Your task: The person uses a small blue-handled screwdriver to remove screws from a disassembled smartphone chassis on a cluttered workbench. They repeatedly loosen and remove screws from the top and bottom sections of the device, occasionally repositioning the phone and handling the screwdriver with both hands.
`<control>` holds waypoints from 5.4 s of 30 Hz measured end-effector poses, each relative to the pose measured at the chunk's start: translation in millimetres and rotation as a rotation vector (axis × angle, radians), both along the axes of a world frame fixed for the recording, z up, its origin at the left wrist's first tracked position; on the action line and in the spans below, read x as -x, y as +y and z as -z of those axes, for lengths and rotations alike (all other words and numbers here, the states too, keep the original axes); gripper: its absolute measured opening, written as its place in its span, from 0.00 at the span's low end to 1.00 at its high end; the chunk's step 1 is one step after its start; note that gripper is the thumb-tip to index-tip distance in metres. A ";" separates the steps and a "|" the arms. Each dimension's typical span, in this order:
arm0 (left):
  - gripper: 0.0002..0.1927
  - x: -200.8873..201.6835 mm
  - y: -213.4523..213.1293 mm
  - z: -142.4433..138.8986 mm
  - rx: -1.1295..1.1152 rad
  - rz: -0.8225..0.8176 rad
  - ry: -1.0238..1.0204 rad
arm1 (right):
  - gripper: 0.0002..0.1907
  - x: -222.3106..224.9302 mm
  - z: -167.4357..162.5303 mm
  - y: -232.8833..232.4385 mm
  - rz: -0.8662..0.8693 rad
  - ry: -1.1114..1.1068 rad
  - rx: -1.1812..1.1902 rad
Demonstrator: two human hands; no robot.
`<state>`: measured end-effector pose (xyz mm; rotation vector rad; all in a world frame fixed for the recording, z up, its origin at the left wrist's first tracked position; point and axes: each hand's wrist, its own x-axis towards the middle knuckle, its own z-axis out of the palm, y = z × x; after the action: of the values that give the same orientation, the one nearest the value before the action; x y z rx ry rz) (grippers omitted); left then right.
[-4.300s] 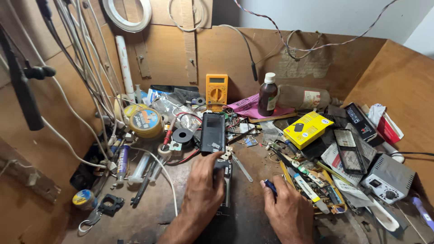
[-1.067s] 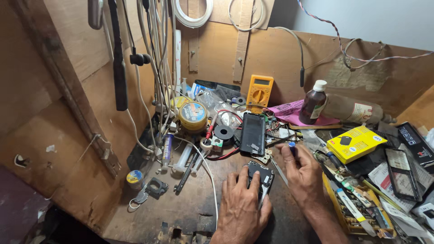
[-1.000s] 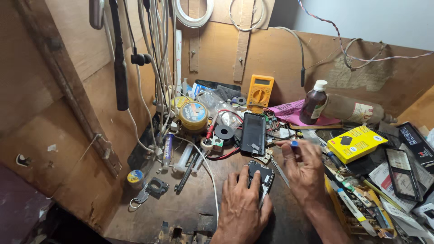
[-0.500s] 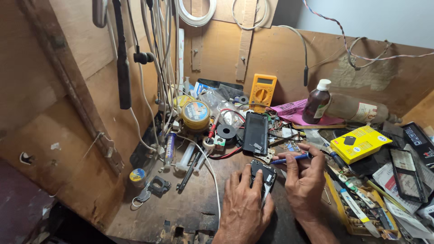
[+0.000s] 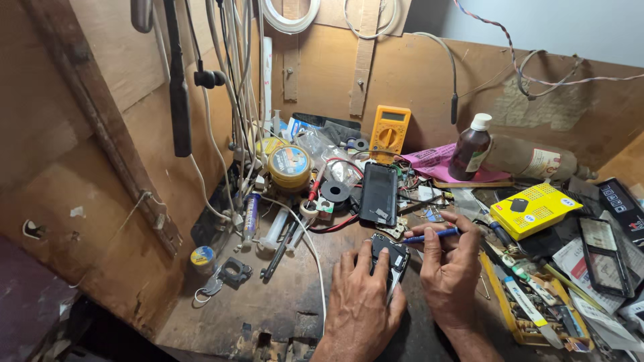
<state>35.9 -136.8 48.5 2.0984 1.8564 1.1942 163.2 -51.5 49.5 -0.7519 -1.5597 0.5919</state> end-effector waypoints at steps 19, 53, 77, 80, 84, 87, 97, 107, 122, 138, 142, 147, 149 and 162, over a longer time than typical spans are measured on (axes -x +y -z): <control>0.32 0.3 -0.8 -2.1 0.017 0.003 0.005 | 0.17 0.4 -0.8 -1.8 0.025 -0.043 0.036; 0.33 0.1 0.1 -0.4 0.008 0.000 0.035 | 0.16 0.1 0.8 -1.8 -0.019 -0.007 0.003; 0.33 -2.5 1.3 4.2 -0.049 -0.025 0.022 | 0.16 5.1 7.0 37.7 0.252 -0.694 0.285; 0.33 -1.3 1.8 3.9 -0.030 -0.012 0.007 | 0.15 3.5 9.7 41.2 0.272 -0.699 0.378; 0.31 -1.2 1.3 2.9 -0.045 -0.020 0.010 | 0.16 -4.2 14.1 48.7 0.289 -0.755 0.444; 0.32 -1.5 1.6 2.4 -0.039 -0.017 0.012 | 0.16 -10.1 19.0 53.3 0.291 -0.694 0.433; 0.31 -1.7 2.0 3.7 -0.053 -0.018 0.011 | 0.12 -7.4 23.0 47.4 0.207 -0.670 0.174; 0.32 -1.1 1.9 3.1 0.000 -0.006 0.021 | 0.11 -7.2 21.2 37.4 0.187 -0.631 0.101; 0.32 -0.5 0.7 1.9 -0.017 -0.012 0.022 | 0.13 -10.9 21.0 42.1 0.137 -0.549 0.197; 0.31 -1.9 0.8 4.6 -0.039 -0.019 0.000 | 0.13 -7.1 18.5 46.0 0.208 -0.700 0.130; 0.31 -2.2 -0.3 2.8 -0.082 -0.022 0.006 | 0.13 -11.8 21.2 49.0 0.169 -0.648 0.132; 0.31 -1.5 -0.3 1.3 -0.042 -0.015 -0.013 | 0.13 -14.9 22.3 47.0 0.122 -0.630 0.105; 0.31 -1.3 -0.1 1.3 -0.046 -0.016 -0.001 | 0.13 -13.7 20.8 47.0 0.126 -0.636 0.128; 0.31 -1.2 0.1 1.4 -0.046 -0.016 -0.003 | 0.13 -7.9 13.0 44.1 0.120 -0.788 0.062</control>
<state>37.2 -136.7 47.1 2.1078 1.8651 1.2542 171.1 -7.3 36.5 -1.2064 -2.1930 0.2542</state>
